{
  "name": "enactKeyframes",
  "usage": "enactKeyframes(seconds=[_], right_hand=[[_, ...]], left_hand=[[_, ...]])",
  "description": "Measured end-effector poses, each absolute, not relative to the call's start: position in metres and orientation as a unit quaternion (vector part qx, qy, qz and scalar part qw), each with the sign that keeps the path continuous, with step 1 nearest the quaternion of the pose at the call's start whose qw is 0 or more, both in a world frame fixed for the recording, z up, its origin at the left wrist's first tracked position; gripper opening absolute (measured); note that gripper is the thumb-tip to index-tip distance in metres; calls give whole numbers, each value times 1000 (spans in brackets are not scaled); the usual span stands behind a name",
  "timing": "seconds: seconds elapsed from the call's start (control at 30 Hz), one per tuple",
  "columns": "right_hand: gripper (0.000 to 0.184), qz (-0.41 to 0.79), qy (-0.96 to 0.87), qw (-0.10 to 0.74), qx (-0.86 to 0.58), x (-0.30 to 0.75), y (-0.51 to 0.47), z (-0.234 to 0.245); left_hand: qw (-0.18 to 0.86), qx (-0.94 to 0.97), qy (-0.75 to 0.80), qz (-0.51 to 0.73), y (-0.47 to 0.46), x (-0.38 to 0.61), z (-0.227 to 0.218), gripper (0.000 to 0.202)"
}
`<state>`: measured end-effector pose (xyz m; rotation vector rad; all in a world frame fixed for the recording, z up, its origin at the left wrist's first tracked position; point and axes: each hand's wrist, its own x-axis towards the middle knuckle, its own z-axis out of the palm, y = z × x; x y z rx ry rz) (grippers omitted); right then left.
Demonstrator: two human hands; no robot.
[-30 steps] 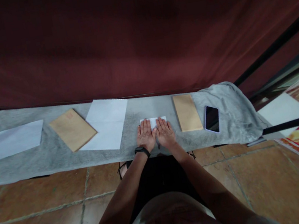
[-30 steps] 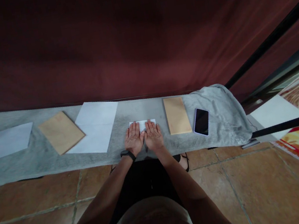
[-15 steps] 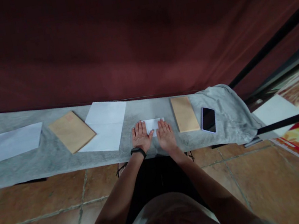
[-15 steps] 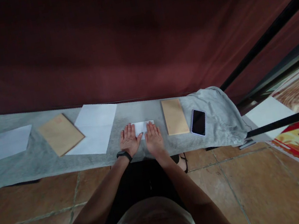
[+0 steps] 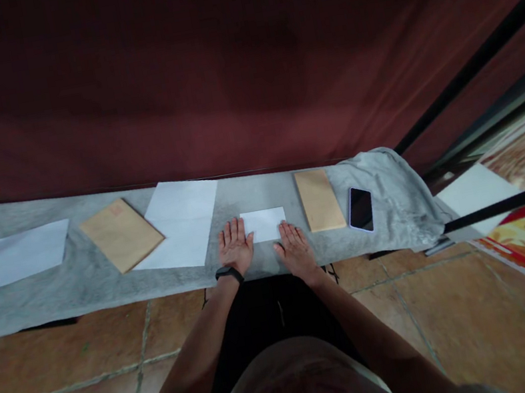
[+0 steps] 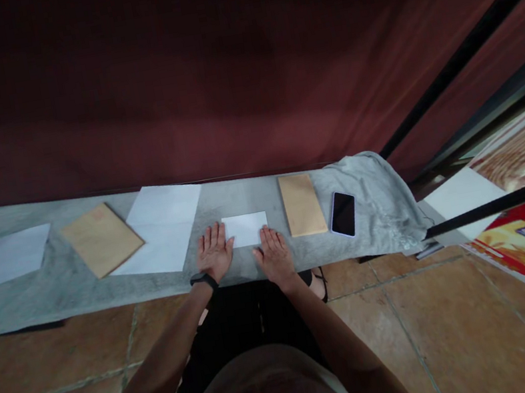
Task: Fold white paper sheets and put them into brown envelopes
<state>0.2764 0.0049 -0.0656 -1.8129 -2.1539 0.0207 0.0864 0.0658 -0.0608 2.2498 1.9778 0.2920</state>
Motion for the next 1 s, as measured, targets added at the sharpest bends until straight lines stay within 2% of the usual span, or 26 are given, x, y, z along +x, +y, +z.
enactKeyframes(seconds=[0.17,0.23,0.4,0.77,1.0], right_hand=[[62,6,-753,165,-637,275,4,-66],[61,7,-751,164,-639,275,4,-67],[57,7,-762,154,-629,276,4,-67],[57,11,-747,158,-645,276,4,-66],[55,32,-732,190,-654,259,28,-57]], left_hand=[[33,711,690,134,55,85,-55,62],[29,737,659,147,50,100,-53,61],[116,846,512,90,47,148,-54,56],[84,796,593,92,81,115,-59,63],[73,792,600,86,80,108,-59,64]])
